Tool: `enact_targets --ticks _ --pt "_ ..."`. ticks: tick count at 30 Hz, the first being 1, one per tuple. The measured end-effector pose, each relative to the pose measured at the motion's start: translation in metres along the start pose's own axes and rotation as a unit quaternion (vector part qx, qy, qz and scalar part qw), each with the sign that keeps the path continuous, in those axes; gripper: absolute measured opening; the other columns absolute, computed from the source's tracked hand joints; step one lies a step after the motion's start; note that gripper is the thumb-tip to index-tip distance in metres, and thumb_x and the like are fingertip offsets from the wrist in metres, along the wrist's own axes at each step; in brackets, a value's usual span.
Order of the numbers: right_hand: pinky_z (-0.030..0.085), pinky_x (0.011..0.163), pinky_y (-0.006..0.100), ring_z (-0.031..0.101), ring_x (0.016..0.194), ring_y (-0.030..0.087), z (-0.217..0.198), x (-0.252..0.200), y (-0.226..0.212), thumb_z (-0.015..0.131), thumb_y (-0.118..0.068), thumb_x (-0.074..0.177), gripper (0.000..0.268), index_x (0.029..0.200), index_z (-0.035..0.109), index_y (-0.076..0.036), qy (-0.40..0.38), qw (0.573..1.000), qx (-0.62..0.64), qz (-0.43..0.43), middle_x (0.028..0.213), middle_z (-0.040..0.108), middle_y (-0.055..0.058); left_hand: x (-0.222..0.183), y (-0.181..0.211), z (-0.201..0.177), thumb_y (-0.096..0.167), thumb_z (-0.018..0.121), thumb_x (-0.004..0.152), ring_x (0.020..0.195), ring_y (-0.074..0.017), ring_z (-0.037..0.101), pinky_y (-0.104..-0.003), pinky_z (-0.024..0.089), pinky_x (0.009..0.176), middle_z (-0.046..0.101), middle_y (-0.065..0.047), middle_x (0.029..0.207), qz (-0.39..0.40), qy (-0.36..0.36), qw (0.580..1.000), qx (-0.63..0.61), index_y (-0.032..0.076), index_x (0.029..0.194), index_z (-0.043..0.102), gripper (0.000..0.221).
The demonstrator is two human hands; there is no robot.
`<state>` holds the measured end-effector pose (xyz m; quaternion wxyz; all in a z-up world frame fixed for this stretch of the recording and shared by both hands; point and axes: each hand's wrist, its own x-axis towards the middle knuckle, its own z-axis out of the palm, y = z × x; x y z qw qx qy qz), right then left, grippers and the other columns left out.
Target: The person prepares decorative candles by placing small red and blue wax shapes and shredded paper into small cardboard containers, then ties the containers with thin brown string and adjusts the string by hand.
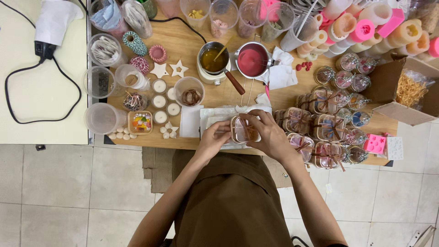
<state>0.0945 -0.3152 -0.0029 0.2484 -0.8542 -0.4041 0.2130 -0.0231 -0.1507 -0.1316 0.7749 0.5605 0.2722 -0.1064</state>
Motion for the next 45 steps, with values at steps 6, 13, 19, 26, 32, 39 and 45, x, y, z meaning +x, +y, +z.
enact_targets --ticks 6,13,19,26,32,39,45 --pt "0.049 0.101 0.045 0.055 0.122 0.034 0.005 0.0 -0.002 0.089 -0.009 0.06 0.091 0.144 0.055 -0.019 0.004 1.0 -0.018 -0.001 0.129 0.056 0.01 0.005 0.002 0.0 0.003 0.069 0.091 0.102 -0.0151 0.07 -0.027 0.059 0.087 0.067 -0.007 0.114 -0.019 0.001 0.998 0.061 0.005 0.136 0.059 0.046" --pt "0.05 0.099 0.045 0.056 0.12 0.034 0.007 0.005 -0.001 0.088 -0.008 0.061 0.089 0.144 0.056 -0.018 -0.004 0.999 -0.035 0.006 0.128 0.056 0.01 0.011 -0.015 -0.001 0.002 0.069 0.091 0.098 -0.0172 0.069 -0.029 0.063 0.084 0.065 -0.011 0.111 0.001 -0.005 1.0 -0.029 -0.001 0.133 0.058 0.044" --pt "0.05 0.1 0.044 0.054 0.12 0.035 0.011 0.002 -0.001 0.089 -0.008 0.061 0.091 0.144 0.055 -0.018 0.0 0.999 -0.05 -0.001 0.128 0.056 0.01 0.007 -0.024 -0.006 0.005 0.075 0.087 0.089 -0.016 0.072 -0.028 0.063 0.078 0.072 -0.01 0.099 -0.03 -0.042 0.997 0.056 -0.003 0.118 0.06 0.036" --pt "0.048 0.102 0.045 0.053 0.121 0.035 0.015 0.001 -0.001 0.089 -0.008 0.06 0.095 0.147 0.053 -0.019 0.0 0.996 -0.085 -0.003 0.129 0.056 0.01 0.005 -0.034 -0.002 0.008 0.076 0.084 0.087 -0.0149 0.073 -0.027 0.06 0.077 0.074 -0.009 0.096 -0.02 -0.007 0.999 0.041 -0.003 0.112 0.066 0.032" --pt "0.046 0.105 0.048 0.048 0.129 0.037 0.003 -0.004 0.004 0.091 -0.011 0.06 0.099 0.15 0.049 -0.014 -0.013 1.0 0.0 -0.022 0.139 0.05 0.018 -0.004 -0.013 0.007 0.015 0.078 0.083 0.087 -0.0166 0.07 -0.031 0.059 0.077 0.071 -0.01 0.099 0.001 0.017 0.986 0.167 0.002 0.131 0.05 0.056" --pt "0.061 0.088 0.035 0.071 0.113 0.021 0.015 -0.034 0.058 0.063 -0.006 0.095 0.05 0.144 0.056 -0.004 0.051 0.944 0.234 0.228 0.127 0.069 0.014 -0.024 0.021 0.015 0.018 0.085 0.075 0.125 -0.0367 0.053 -0.045 0.047 0.103 0.05 -0.022 0.138 0.205 0.06 0.933 0.288 0.004 0.151 0.032 0.093" --pt "0.06 0.089 0.031 0.074 0.099 0.018 0.057 -0.053 0.079 0.063 -0.004 0.094 0.04 0.134 0.063 0.005 0.056 0.89 0.378 0.25 0.111 0.076 0.014 -0.019 0.051 0.025 0.031 0.091 0.07 0.145 -0.0351 0.039 -0.051 0.032 0.115 0.037 -0.016 0.16 0.279 -0.011 0.85 0.446 0.015 0.157 0.032 0.106"
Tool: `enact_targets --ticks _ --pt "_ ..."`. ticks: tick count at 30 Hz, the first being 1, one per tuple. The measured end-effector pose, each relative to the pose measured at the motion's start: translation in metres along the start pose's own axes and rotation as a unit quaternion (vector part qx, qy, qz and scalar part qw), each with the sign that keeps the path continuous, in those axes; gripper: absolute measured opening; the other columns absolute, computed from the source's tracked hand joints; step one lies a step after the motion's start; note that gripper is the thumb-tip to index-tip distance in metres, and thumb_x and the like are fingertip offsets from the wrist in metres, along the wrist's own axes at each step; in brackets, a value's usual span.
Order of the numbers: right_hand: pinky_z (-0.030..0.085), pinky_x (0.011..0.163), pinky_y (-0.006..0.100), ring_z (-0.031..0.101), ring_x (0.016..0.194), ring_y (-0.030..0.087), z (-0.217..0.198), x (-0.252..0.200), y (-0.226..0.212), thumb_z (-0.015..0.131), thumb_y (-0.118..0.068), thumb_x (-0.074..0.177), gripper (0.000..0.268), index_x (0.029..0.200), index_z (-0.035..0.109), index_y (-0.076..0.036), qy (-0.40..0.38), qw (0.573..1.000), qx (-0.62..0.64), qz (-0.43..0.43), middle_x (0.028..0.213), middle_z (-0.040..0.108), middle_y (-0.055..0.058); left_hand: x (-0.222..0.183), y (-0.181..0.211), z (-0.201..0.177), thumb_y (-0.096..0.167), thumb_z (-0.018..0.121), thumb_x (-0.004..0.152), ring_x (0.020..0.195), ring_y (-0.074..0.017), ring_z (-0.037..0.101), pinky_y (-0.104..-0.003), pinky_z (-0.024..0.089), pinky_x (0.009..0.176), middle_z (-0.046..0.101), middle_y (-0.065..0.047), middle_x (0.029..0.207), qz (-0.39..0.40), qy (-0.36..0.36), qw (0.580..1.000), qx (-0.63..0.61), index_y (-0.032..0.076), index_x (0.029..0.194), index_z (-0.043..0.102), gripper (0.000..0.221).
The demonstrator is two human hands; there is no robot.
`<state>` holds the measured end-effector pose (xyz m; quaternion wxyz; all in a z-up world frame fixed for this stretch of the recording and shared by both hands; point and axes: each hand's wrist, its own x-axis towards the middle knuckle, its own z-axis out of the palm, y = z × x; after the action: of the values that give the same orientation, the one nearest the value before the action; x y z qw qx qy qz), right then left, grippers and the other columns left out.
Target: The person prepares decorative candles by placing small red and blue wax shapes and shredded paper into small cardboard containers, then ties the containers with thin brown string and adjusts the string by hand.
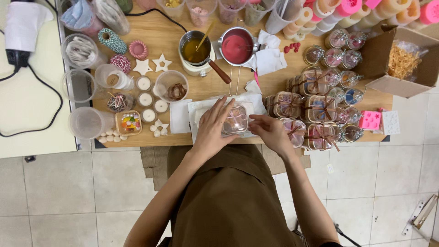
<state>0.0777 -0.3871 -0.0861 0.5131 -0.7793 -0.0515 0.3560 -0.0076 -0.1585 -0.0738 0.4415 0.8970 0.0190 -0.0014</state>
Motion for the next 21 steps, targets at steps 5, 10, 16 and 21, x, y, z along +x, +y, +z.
enact_targets --ticks 5,10,16,21 --pt "0.059 0.089 0.029 0.072 0.099 0.015 0.015 -0.001 0.015 0.066 -0.003 0.095 0.032 0.126 0.068 0.008 0.031 0.999 0.028 0.012 0.111 0.078 0.014 0.008 -0.01 0.011 0.033 0.088 0.077 0.142 -0.0317 0.047 -0.048 0.037 0.115 0.047 -0.012 0.155 0.026 -0.011 1.0 0.011 0.013 0.155 0.042 0.092" --pt "0.06 0.092 0.03 0.074 0.099 0.015 0.02 0.005 0.034 0.065 -0.001 0.094 0.033 0.125 0.067 0.009 0.027 0.992 0.124 0.016 0.111 0.077 0.013 0.01 -0.011 0.01 0.033 0.089 0.074 0.136 -0.0318 0.052 -0.047 0.039 0.113 0.051 -0.012 0.151 0.023 -0.013 1.0 0.014 0.01 0.151 0.045 0.091" --pt "0.06 0.09 0.029 0.073 0.097 0.014 0.018 0.012 0.035 0.061 -0.006 0.097 0.033 0.127 0.065 0.007 0.019 0.992 0.125 -0.003 0.109 0.076 0.011 0.01 -0.009 0.008 0.031 0.089 0.074 0.137 -0.0321 0.051 -0.049 0.038 0.112 0.051 -0.012 0.15 0.037 -0.006 0.999 0.021 0.01 0.151 0.047 0.09" --pt "0.058 0.075 0.029 0.07 0.083 0.013 0.021 0.037 0.008 0.062 -0.017 0.103 0.029 0.121 0.07 0.004 0.087 0.996 0.031 0.004 0.093 0.076 0.012 0.01 -0.013 0.009 0.033 0.089 0.074 0.139 -0.031 0.05 -0.049 0.038 0.112 0.051 -0.011 0.15 0.026 -0.017 1.0 0.005 0.013 0.15 0.047 0.09"
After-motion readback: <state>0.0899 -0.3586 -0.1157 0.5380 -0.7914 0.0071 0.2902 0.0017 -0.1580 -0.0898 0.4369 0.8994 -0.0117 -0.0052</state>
